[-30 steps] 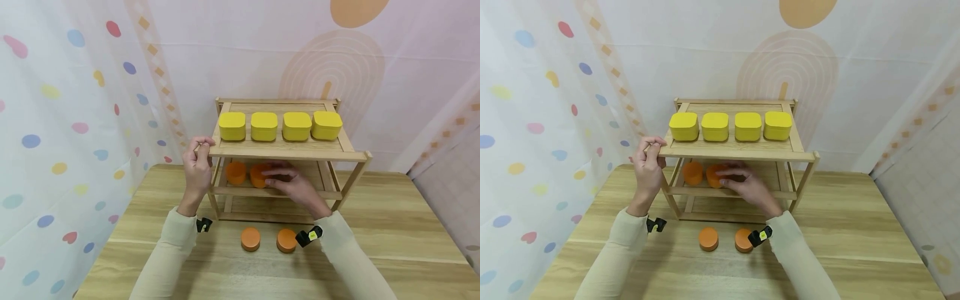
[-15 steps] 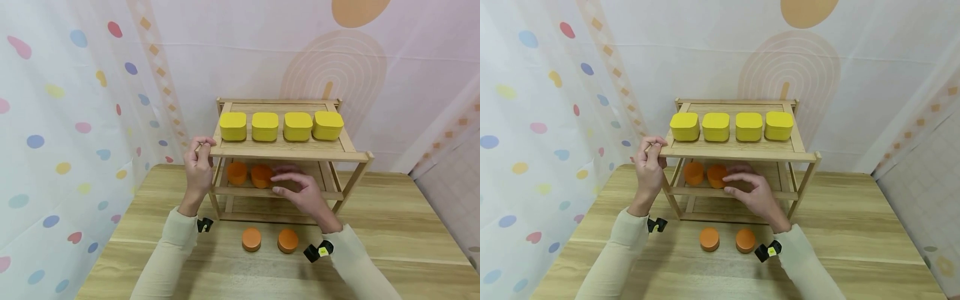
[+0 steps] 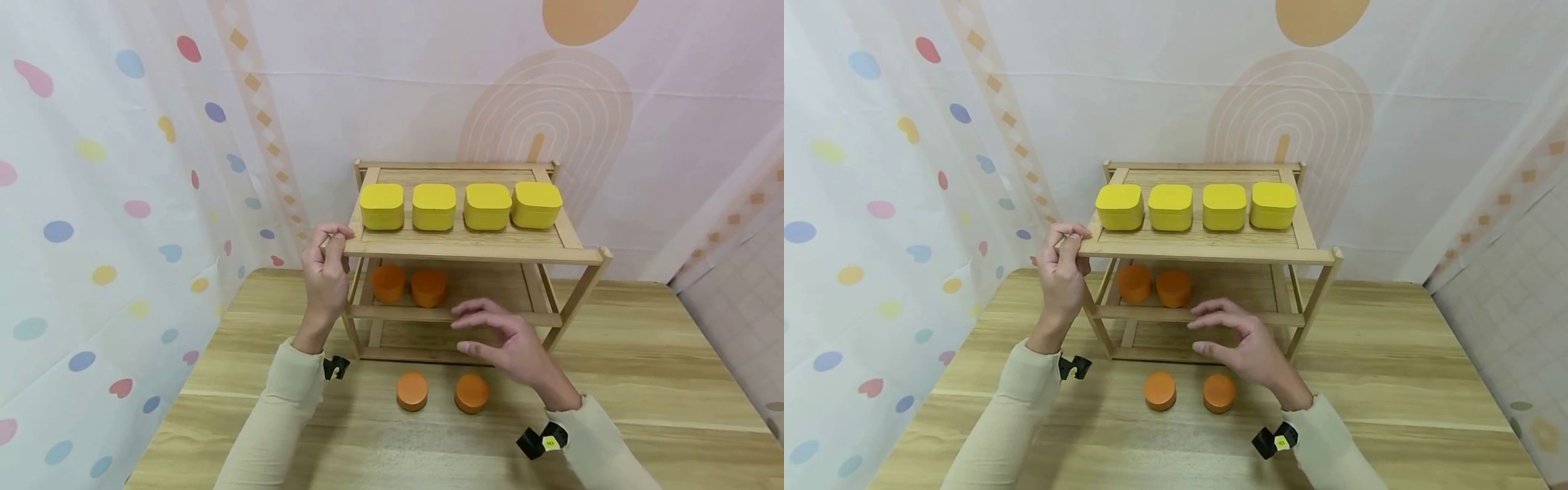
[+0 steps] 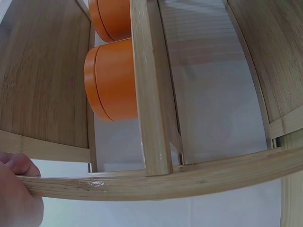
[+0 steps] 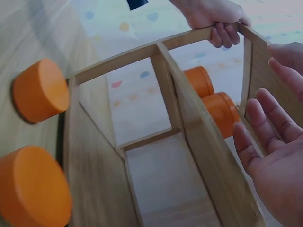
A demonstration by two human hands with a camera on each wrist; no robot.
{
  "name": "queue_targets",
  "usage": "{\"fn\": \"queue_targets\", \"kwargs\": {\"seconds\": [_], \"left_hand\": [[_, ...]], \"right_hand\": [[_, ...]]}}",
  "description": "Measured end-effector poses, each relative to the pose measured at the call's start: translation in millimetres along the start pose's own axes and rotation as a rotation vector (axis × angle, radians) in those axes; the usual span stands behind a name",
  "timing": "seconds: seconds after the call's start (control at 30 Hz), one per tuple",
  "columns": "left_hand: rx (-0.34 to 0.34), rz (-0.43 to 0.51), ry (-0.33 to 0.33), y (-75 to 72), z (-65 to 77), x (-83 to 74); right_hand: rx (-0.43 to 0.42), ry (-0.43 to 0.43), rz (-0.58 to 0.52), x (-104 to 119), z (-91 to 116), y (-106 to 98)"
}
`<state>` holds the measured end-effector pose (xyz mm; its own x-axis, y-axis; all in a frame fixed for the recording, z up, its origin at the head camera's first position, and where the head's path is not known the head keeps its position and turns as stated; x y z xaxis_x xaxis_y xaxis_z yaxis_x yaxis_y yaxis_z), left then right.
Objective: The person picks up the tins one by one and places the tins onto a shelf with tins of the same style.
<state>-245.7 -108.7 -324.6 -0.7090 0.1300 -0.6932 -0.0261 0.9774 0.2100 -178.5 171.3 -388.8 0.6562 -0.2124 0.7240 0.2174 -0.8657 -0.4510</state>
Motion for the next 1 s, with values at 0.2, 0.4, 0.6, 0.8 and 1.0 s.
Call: {"fn": "queue_targets", "kwargs": {"seconds": [0.2, 0.4, 0.6, 0.8, 1.0], "left_hand": [[0.001, -0.001, 0.003, -0.2, 0.4, -0.5], [0.001, -0.010, 0.008, 0.3, 0.2, -0.5], [0.006, -0.021, 0.014, 0.5, 0.3, -0.3], [0.006, -0.013, 0.014, 0.3, -0.1, 0.3], [-0.001, 0.012, 0.000, 0.1, -0.3, -0.2]], "right_hand": [[0.028, -0.031, -0.017, -6, 15, 2], [0.053, -0.036, -0.014, -12, 29, 4], [0.048, -0.011, -0.013, -23, 41, 5], [0.047, 0.023, -0.015, -33, 52, 6], [0.052, 0.074, -0.008, -41, 62, 9]]}}
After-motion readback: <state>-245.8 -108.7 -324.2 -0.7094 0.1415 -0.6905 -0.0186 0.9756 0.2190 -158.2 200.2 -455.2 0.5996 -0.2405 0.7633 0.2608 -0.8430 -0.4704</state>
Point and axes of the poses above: each hand's wrist, its own z-axis away from the middle knuckle, its own y-axis out of the palm, x = y × z, the point moved 1 cm from there along -z, towards the middle knuckle, and after that the axes turned 12 degrees about z, right-handed, at the moved point
